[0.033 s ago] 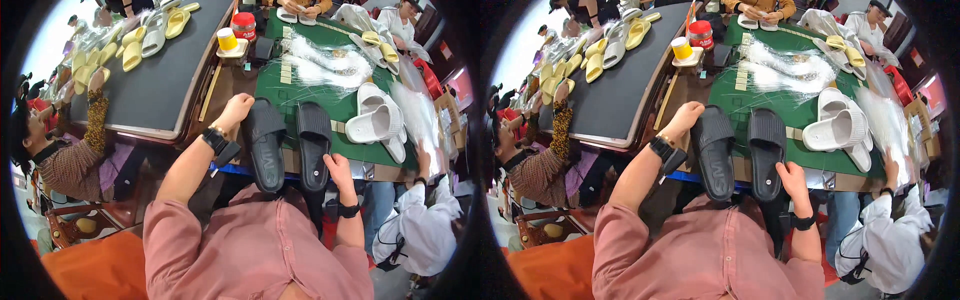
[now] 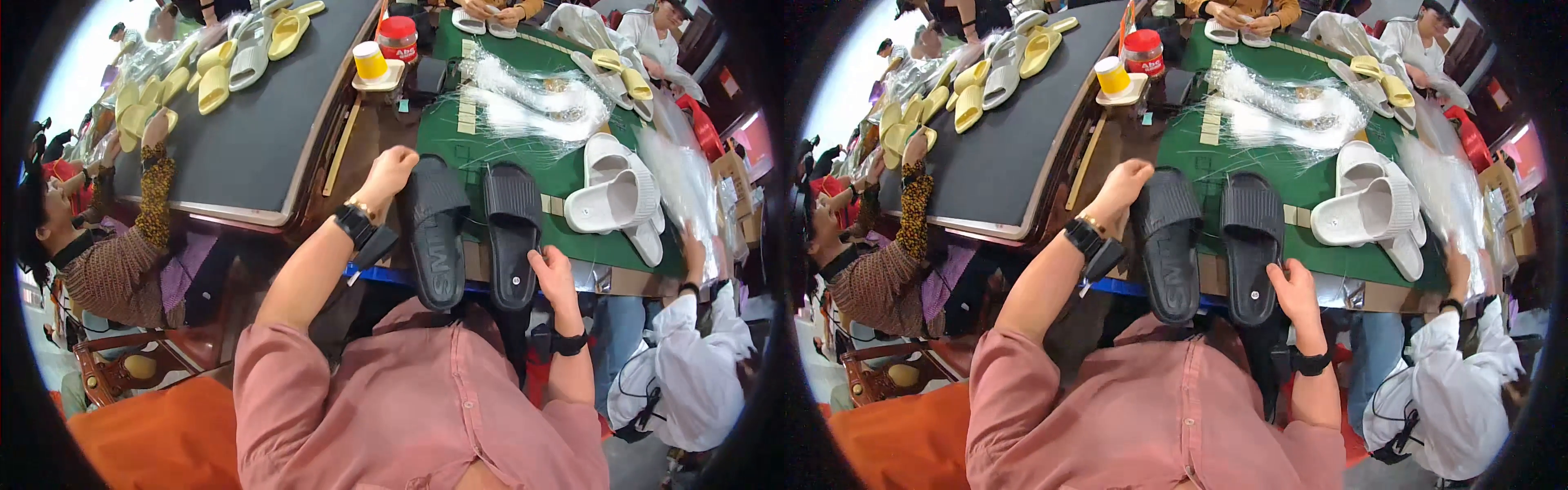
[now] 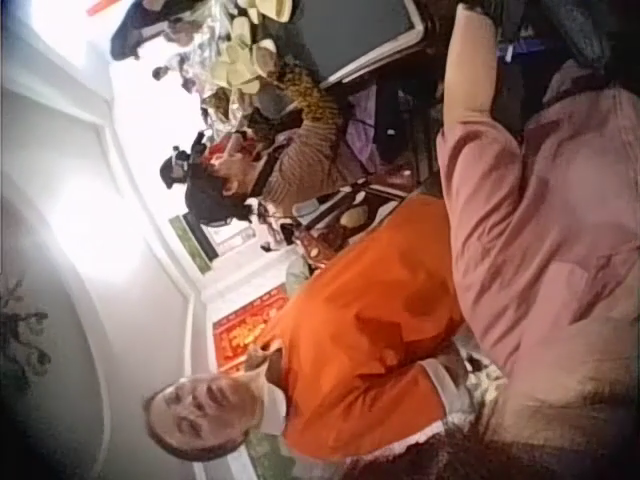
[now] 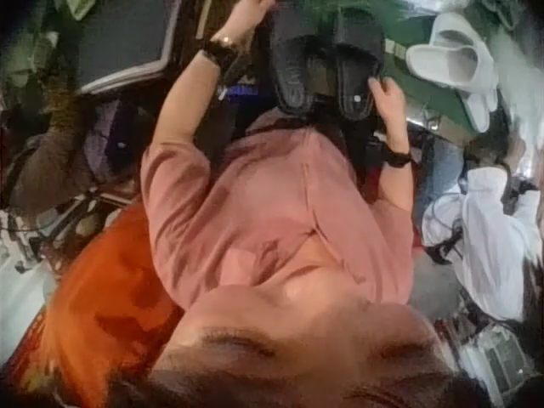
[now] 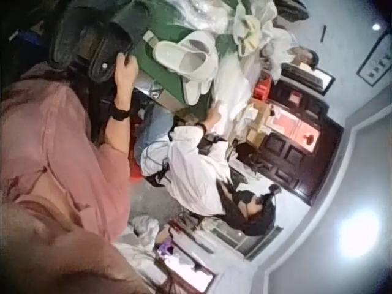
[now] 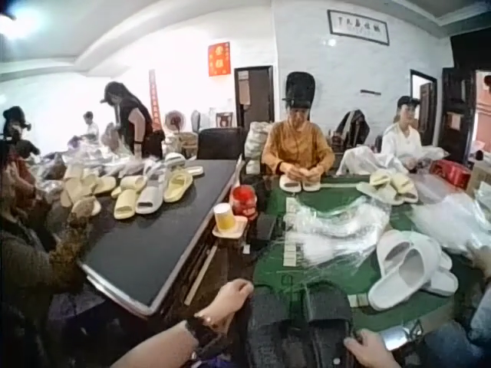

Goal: The recorder is inspecting, pairing, and organizing newly manufactured slippers on a work table.

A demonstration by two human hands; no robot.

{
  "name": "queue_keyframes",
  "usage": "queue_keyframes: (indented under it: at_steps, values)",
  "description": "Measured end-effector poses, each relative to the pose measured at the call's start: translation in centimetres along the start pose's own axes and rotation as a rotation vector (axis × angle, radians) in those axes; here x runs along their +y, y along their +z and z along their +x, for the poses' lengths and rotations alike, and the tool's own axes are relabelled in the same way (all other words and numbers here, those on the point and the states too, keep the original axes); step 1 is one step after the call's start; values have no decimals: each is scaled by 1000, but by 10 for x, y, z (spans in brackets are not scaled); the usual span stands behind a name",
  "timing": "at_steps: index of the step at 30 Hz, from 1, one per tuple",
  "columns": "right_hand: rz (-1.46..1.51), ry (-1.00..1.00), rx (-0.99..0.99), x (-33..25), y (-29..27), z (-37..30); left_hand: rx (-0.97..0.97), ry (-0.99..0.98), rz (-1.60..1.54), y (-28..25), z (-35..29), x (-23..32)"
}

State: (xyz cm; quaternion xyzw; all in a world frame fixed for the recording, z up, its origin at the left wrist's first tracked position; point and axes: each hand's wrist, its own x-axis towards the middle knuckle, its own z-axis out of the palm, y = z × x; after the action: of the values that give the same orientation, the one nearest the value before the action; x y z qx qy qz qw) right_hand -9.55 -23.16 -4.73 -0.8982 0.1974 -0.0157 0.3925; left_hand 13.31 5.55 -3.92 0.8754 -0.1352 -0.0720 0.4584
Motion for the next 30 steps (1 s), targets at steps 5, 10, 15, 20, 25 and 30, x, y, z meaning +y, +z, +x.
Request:
queue_keyframes:
  at_steps: [5,10,15,20,25,30]
  values:
    - [32,-15,-1,-18,5,7,234,175,22,32,13,18]
    - [110,-24,86,-39,-1,13,260,597,172,29,-49,50]
    - [255,-106,91,-52,3,20,-166,761,364,53,-99,72]
    - [174,-321,108,-62,7,23,-185,670,549,73,-95,77]
    - [51,-423,53,-68,3,24,-186,744,344,73,-89,68]
    - [-8,-583,-42,-67,26,31,-151,722,114,57,-89,59]
